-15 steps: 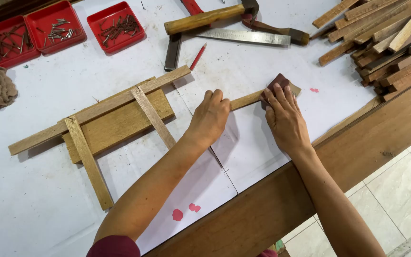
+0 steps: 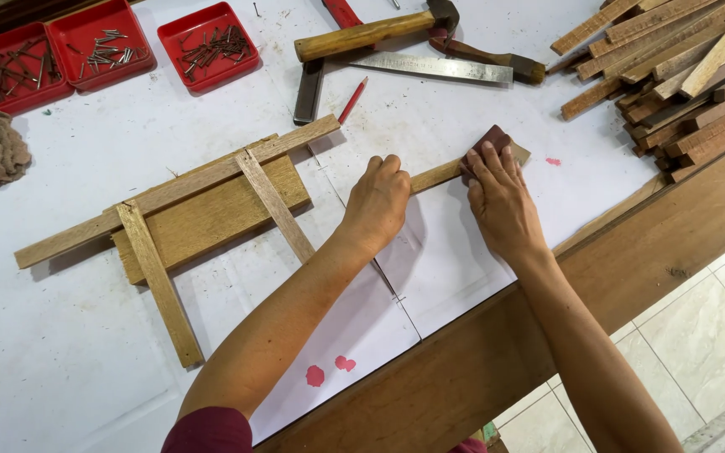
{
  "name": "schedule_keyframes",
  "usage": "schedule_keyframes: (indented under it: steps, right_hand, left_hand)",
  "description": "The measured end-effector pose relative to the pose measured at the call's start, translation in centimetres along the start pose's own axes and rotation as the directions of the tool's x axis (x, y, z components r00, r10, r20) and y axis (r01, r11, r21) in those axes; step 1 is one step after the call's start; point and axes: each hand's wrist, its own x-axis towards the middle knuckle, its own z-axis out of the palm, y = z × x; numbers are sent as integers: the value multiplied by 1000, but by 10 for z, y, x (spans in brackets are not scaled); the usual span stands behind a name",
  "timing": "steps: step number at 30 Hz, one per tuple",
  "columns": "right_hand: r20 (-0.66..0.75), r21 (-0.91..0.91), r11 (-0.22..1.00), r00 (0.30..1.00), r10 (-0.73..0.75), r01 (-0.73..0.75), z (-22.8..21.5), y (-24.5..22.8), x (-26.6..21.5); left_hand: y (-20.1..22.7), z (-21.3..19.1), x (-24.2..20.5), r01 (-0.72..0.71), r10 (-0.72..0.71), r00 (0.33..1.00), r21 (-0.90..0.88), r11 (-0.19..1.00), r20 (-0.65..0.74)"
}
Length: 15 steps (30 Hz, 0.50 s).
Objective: Marking, sanding, and nailing wooden strips together to assemble a small frame.
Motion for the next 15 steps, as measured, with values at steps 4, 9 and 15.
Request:
schedule_keyframes:
  steps: [4,9,15]
  right_hand:
    - [-8,-37,994,995,-99,99,19,-23,-8]
    - [-64,-40,995,994,-88,86,10,-16,-4]
    - [-76,-9,996,993,-91,90,15,5,-3]
  left_hand:
    - [2,8,4,-30,31,999,18,999,-18]
    - [19,5,-6,-106,108,983,20,994,-148]
    - [16,21,5,-128,134,983,52,990,-127]
